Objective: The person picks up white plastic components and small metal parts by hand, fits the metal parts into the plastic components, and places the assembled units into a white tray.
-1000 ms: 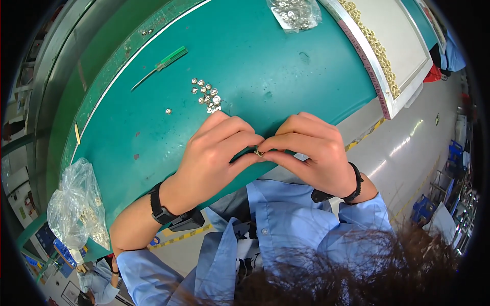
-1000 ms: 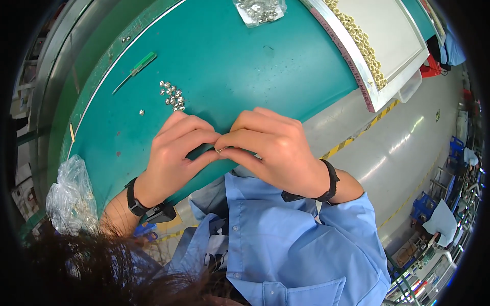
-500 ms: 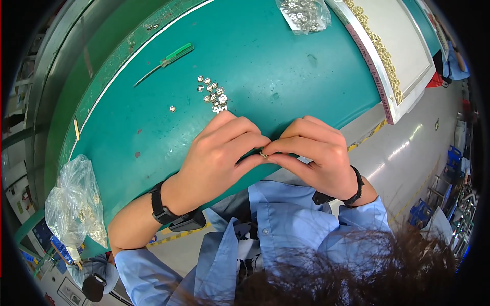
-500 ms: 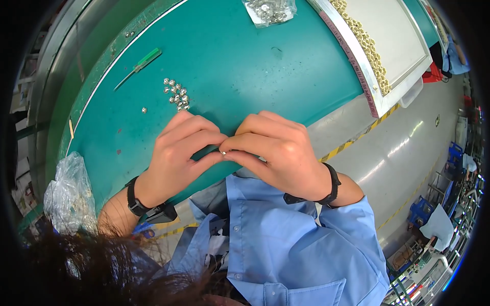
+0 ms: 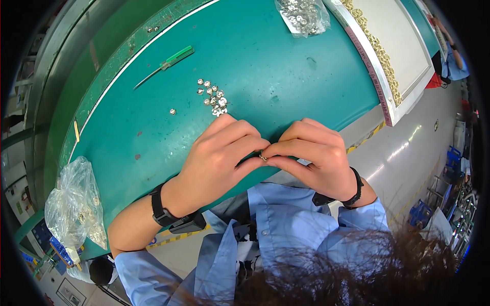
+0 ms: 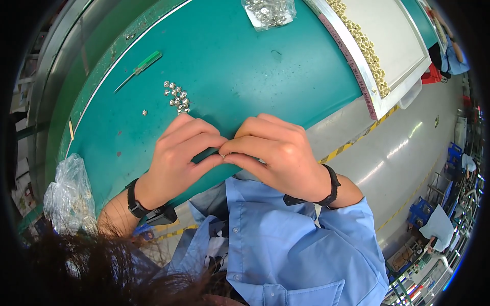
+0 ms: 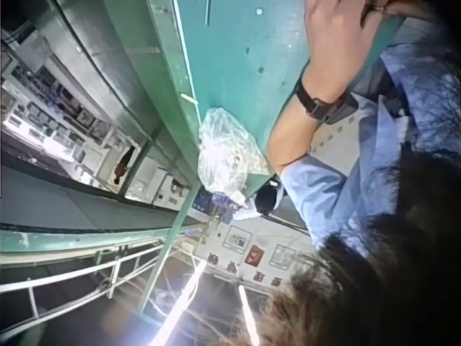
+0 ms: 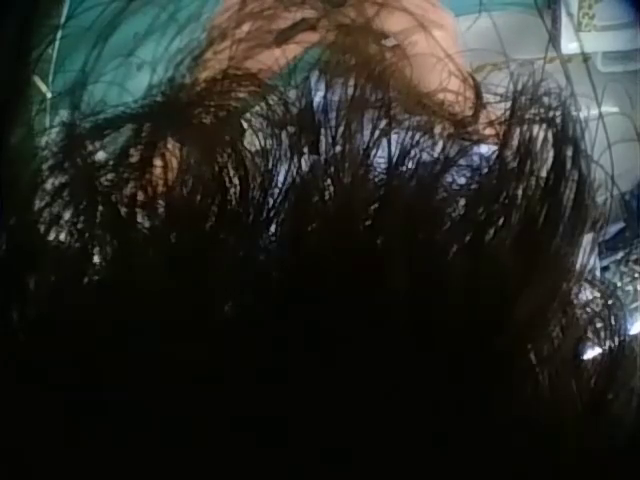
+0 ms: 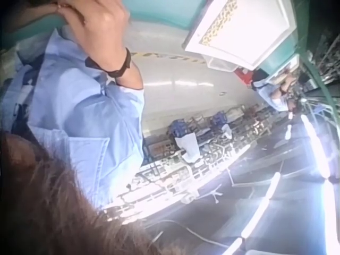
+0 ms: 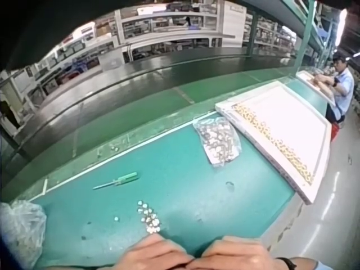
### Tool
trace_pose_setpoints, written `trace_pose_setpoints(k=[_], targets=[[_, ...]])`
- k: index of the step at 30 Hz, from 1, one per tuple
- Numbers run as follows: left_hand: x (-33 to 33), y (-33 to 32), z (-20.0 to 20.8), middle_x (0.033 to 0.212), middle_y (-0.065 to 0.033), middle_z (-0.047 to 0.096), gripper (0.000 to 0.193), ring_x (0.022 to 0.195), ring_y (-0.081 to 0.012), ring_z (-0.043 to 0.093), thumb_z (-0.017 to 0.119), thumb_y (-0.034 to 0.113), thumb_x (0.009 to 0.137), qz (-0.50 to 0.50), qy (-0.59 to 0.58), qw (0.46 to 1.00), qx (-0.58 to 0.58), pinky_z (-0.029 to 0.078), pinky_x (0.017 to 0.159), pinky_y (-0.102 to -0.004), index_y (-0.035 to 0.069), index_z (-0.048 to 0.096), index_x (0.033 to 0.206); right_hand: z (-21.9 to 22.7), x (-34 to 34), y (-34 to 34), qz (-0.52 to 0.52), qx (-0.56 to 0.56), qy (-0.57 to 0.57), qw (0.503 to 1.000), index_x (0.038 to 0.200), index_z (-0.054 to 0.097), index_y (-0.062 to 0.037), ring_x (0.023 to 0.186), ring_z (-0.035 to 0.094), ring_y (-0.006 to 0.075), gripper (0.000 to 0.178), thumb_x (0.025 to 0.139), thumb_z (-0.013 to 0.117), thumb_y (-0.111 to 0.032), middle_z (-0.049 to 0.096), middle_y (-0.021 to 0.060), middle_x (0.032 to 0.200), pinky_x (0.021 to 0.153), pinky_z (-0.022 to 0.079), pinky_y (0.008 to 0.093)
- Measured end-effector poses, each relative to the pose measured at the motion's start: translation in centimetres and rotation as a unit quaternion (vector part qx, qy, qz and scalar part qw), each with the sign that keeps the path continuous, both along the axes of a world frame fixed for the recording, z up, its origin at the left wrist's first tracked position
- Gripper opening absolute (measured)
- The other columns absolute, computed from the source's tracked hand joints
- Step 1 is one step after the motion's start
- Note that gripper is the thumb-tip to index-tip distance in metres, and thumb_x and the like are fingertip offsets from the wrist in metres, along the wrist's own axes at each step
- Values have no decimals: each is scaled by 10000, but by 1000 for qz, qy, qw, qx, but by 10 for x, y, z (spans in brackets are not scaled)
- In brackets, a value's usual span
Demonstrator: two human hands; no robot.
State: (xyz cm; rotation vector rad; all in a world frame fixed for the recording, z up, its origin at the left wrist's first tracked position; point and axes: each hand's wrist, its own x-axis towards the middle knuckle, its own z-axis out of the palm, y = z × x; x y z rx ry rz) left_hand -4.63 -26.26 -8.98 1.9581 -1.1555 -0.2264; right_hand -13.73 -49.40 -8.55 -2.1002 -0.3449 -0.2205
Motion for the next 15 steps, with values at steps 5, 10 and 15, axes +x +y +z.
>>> trace_pose_setpoints(k=[5,10,15], targets=[[0,0,1,1040,-38,739,282,957,-270,675,939,101,814,-2,6,1000,2,581,834,-399,65,821,1067,1,-1,-1,5,1,2,1000,1030,892,-68,796,698,226,216,827,964,-48,759,46,916,681,535,363],[1,1,1,1034,-35,745,284,949,-272,679,942,98,816,0,7,1000,1,582,830,-402,72,824,1072,1,1,-5,13,4,1,1000,1039,890,-70,794,696,227,232,822,972,-60,757,48,915,681,533,362],[6,-5,2,988,-30,744,415,932,-264,683,960,77,792,-7,7,1000,-8,579,812,-393,85,817,1181,10,4,-10,7,-14,5,1000,1096,882,-87,815,720,231,277,833,969,-82,766,42,926,691,560,377]])
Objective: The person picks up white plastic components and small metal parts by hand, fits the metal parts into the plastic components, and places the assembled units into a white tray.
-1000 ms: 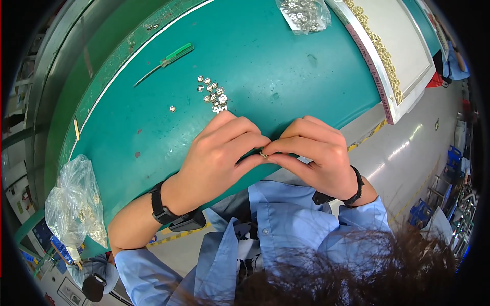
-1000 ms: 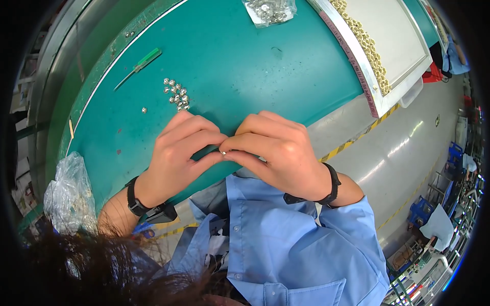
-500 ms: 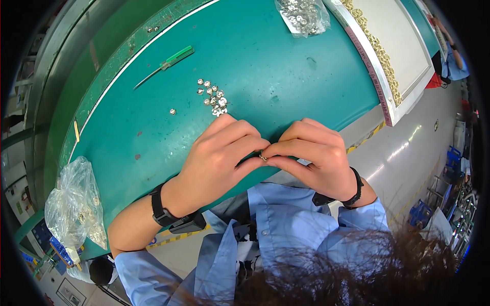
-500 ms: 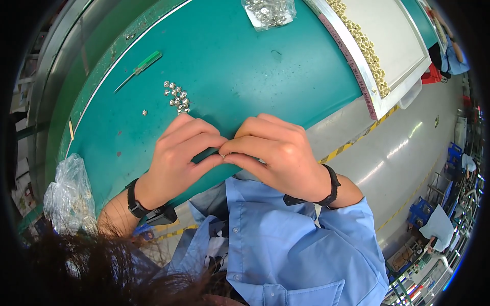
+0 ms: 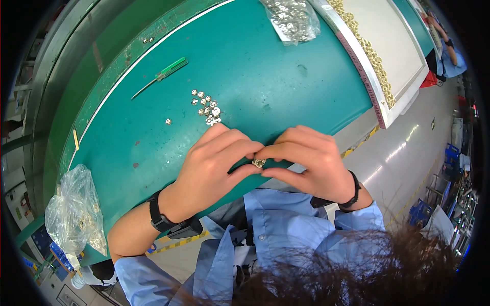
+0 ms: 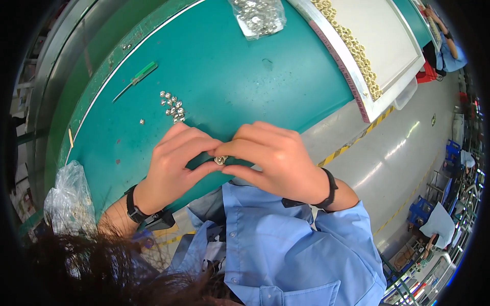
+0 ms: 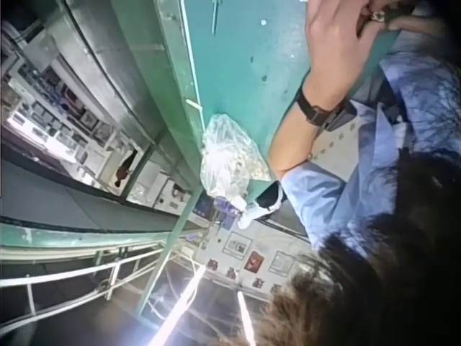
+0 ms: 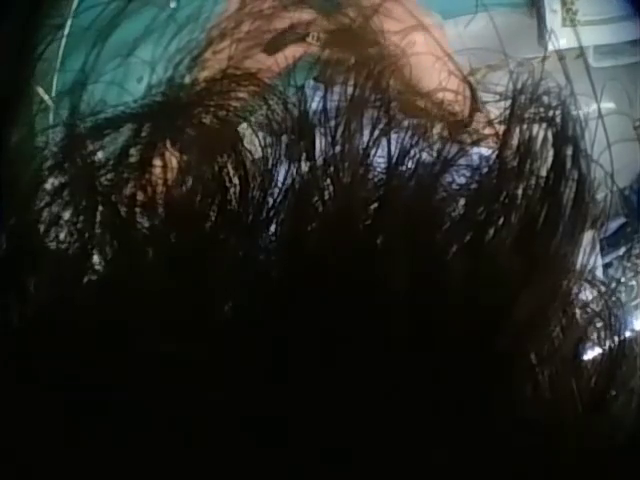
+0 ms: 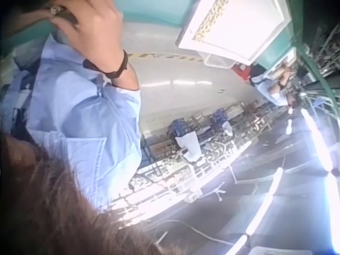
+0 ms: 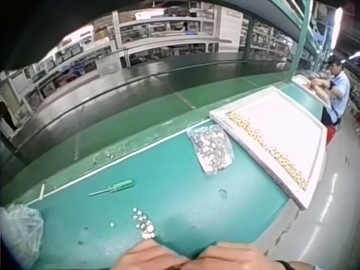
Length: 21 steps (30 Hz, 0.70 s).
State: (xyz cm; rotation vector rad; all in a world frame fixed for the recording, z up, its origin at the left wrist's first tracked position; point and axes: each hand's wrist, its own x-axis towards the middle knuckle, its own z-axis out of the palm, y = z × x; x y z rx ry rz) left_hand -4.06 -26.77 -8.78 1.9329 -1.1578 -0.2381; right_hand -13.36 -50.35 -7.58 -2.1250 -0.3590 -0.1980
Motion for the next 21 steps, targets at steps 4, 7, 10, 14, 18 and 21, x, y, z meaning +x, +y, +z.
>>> trace_pose_setpoints(k=[4,7,10,14,18,21], targets=[[-5,-6,18,953,-21,735,573,907,-245,669,984,67,764,40,89,994,39,574,798,-381,97,787,1301,-8,-1,7,2,-37,-25,999,1121,872,-101,839,751,230,274,861,959,-110,781,37,945,705,590,381],[-7,-3,10,927,-10,722,721,855,-186,593,1035,85,710,36,70,996,39,541,771,-335,85,764,1378,6,-9,-30,-18,-50,-19,998,1128,865,-102,841,769,211,250,894,949,-132,798,36,963,705,606,375],[-10,6,6,921,-5,721,689,857,-190,597,1039,99,717,33,43,998,31,541,771,-336,89,775,1353,29,-12,-69,-106,-26,0,994,1141,858,-91,839,788,168,215,946,925,-152,829,48,977,697,610,351],[-5,4,5,922,2,723,636,856,-195,599,1041,123,727,16,11,1000,24,543,773,-339,95,791,1311,74,24,-193,-251,-173,1,952,1155,849,-48,842,799,144,207,988,886,-166,846,84,949,704,598,313],[-6,1,4,925,9,729,568,855,-198,600,1038,143,746,5,0,1000,21,545,773,-343,96,805,1262,54,91,-260,-195,-273,20,942,1158,845,-15,823,789,139,221,995,874,-162,846,93,940,701,615,303],[-5,3,6,927,12,732,524,856,-198,603,1032,145,763,10,-1,1000,22,547,773,-344,97,813,1237,43,120,-264,-147,-180,175,957,1122,851,-15,828,807,171,219,992,842,-191,852,86,945,706,650,333]])
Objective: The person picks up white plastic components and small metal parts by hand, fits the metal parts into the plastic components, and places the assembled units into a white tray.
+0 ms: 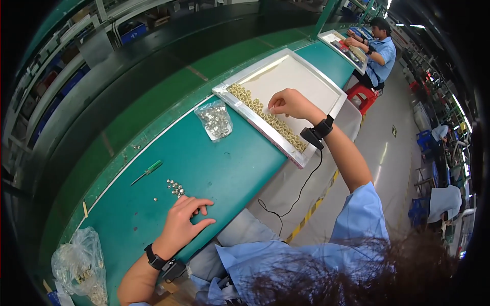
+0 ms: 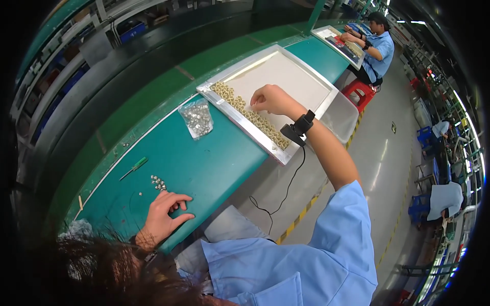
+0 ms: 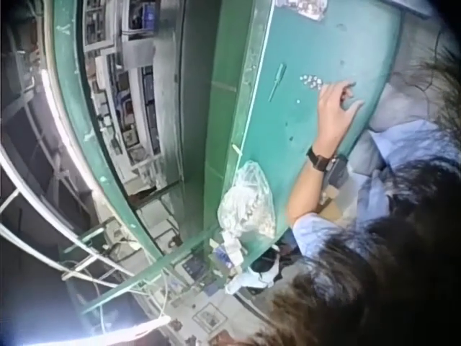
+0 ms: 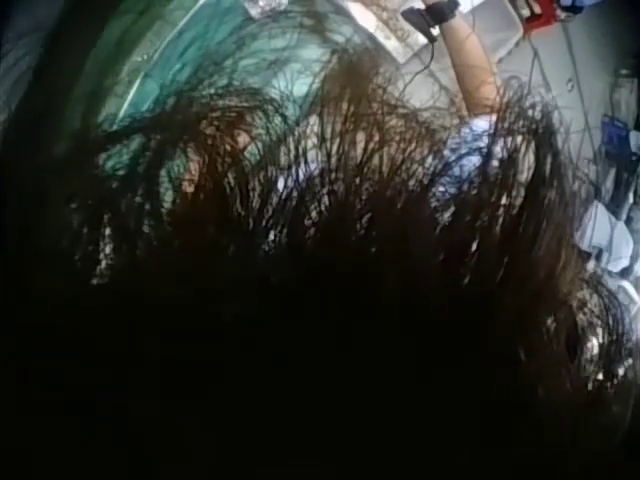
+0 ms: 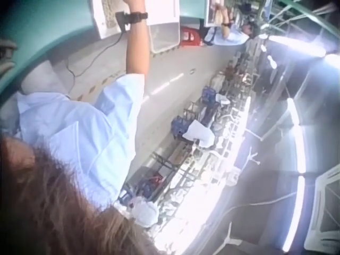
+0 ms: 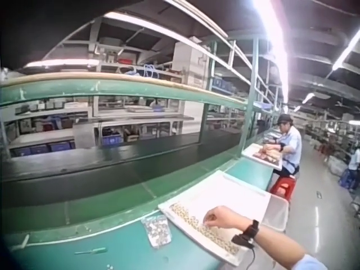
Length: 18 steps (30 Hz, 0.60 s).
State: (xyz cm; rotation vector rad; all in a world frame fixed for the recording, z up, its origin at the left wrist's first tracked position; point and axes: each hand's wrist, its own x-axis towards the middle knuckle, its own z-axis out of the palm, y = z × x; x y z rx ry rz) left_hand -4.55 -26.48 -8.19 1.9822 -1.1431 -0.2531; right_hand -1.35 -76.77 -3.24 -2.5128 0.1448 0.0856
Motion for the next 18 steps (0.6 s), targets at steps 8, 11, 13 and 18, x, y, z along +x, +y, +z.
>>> trace_pose_setpoints(k=[8,11,13,18], targets=[[-4,2,2,937,11,740,420,870,-193,615,1008,113,805,-5,21,1000,10,548,766,-343,103,835,1188,-13,7,1,5,94,-10,996,1200,824,8,885,799,146,219,1087,778,-174,828,63,963,726,687,313],[-5,5,7,940,9,740,395,873,-192,617,999,100,813,0,22,1000,18,547,761,-343,102,840,1174,-7,9,1,-11,111,-2,994,1240,808,23,890,804,156,244,1107,745,-172,825,83,1006,757,694,315],[-5,8,10,950,7,741,371,876,-192,618,987,88,825,0,18,1000,23,546,760,-342,101,842,1166,-5,8,0,-20,119,3,993,1260,800,31,893,807,160,257,1118,728,-171,823,93,1028,773,697,316],[-1,-1,12,964,2,739,335,882,-194,620,966,81,848,-12,25,999,28,546,759,-343,102,844,1159,-12,10,-9,-28,143,1,989,1360,760,59,892,810,174,324,1140,683,-166,811,127,1112,828,701,325]])
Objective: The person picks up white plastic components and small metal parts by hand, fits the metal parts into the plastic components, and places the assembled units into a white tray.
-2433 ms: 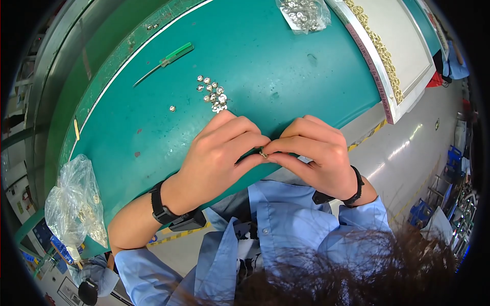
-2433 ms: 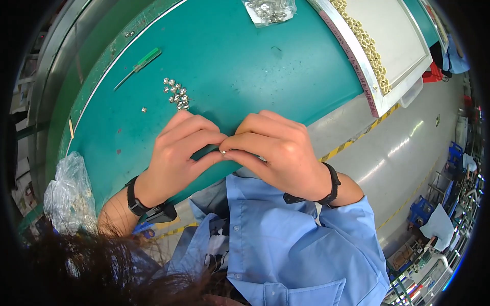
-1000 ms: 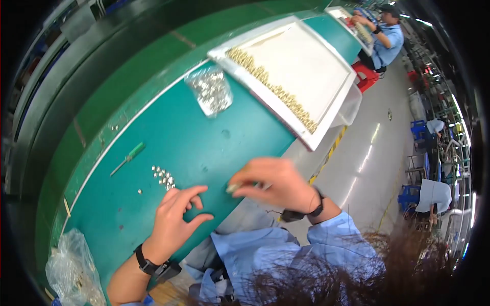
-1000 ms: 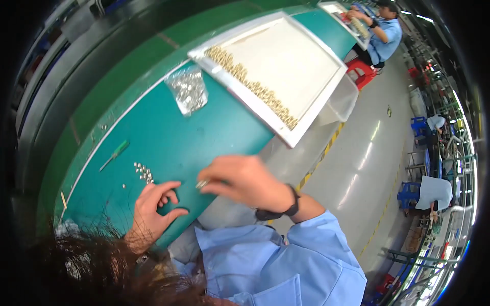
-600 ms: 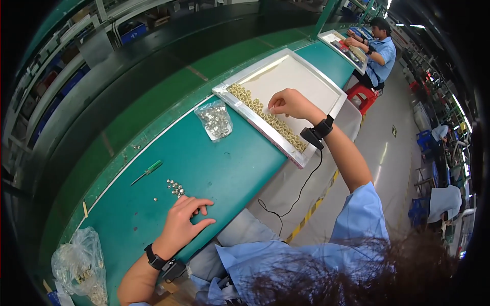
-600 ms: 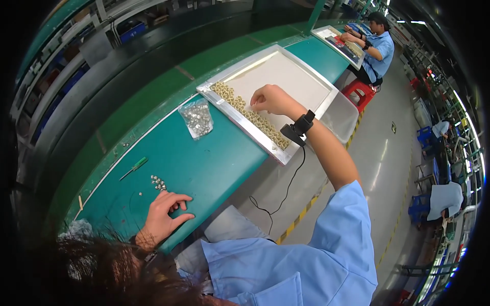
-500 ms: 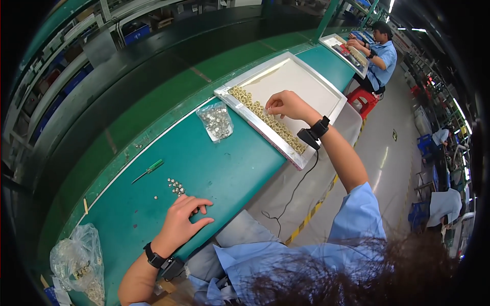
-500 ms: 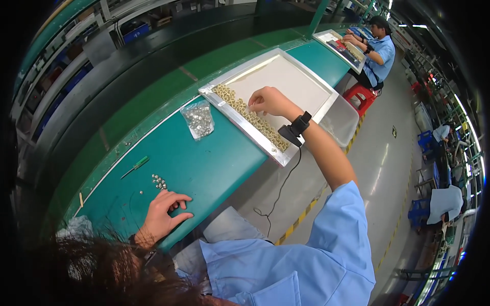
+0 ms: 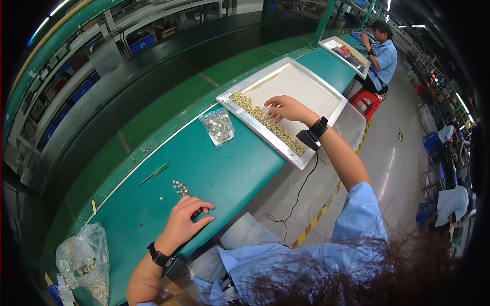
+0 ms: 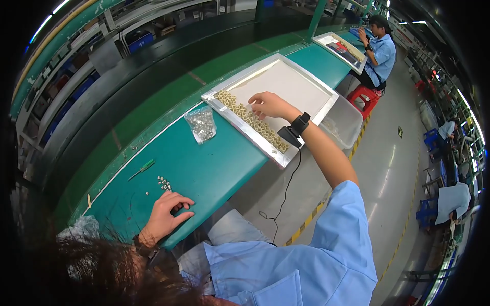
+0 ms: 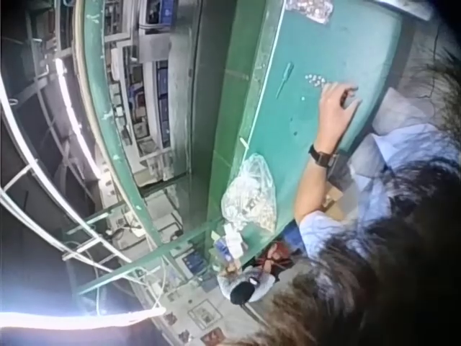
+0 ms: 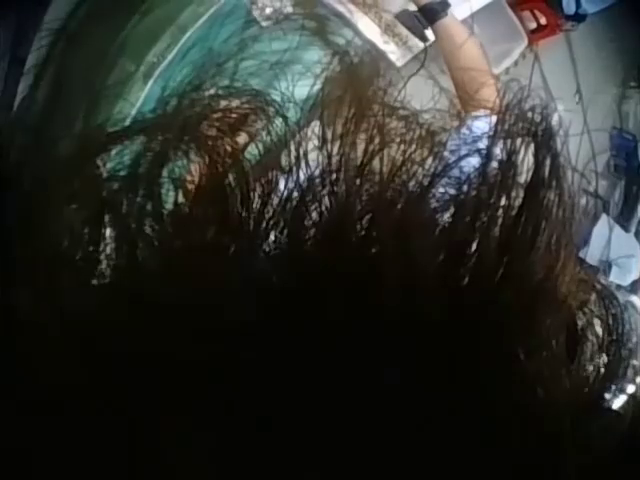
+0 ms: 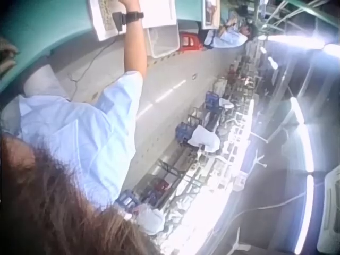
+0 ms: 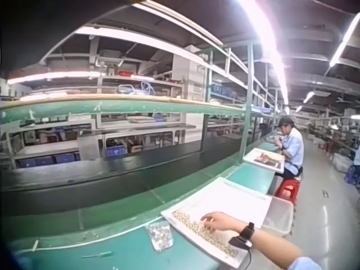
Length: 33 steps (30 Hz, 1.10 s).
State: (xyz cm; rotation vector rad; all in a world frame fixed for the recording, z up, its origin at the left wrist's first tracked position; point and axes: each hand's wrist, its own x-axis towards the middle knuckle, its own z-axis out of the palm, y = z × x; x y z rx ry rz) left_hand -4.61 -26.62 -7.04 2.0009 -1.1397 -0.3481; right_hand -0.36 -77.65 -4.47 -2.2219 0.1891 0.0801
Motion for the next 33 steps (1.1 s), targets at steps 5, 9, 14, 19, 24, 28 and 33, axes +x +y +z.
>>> trace_pose_setpoints(k=[5,9,14,19,24,28,33], targets=[[5,-13,-3,978,-4,741,307,889,-192,620,955,82,865,-6,-1,1000,-7,545,758,-334,109,847,1151,-1,6,-7,21,-10,10,1000,1435,725,71,888,812,180,384,1146,676,-177,812,147,1160,855,693,342],[-1,31,0,1023,-23,772,246,966,-218,667,926,110,907,6,-31,1000,3,569,841,-359,92,842,1137,-3,33,43,71,-5,-4,997,1445,724,70,890,813,184,430,1147,693,-239,817,162,1180,862,669,358],[-39,43,16,1082,-97,802,179,1019,-333,741,866,142,977,29,-150,986,-74,613,950,-442,81,834,1142,-35,-8,-52,33,-152,-162,974,1568,668,-23,1241,724,242,494,1090,649,-148,740,155,1477,1031,606,387],[-134,169,60,1105,-115,816,185,1036,-277,776,789,103,1039,451,-154,879,-28,617,953,-406,50,815,1214,16,-115,45,6,-131,-183,974,1435,739,-29,1188,718,217,335,1112,659,-73,764,80,1349,918,547,346],[-147,271,73,1083,-136,812,179,1081,-270,785,661,13,1060,660,-147,731,-92,608,961,-387,13,816,1151,14,-127,189,223,7,-179,958,1259,787,-19,1040,745,247,248,1015,764,-56,769,119,1161,833,551,351],[-70,326,92,1002,-260,812,246,999,-455,787,608,-20,953,538,-296,752,238,637,933,-503,-11,834,1051,62,-97,329,469,57,-135,871,1234,792,-29,999,748,314,257,988,809,-100,770,167,1141,808,586,392],[-7,410,49,1017,-275,812,169,973,-474,791,664,48,931,555,-175,674,454,639,873,-589,-16,817,963,16,22,551,450,30,-311,837,1623,525,-6,1394,672,431,855,922,920,-295,630,242,1581,1119,569,502]])
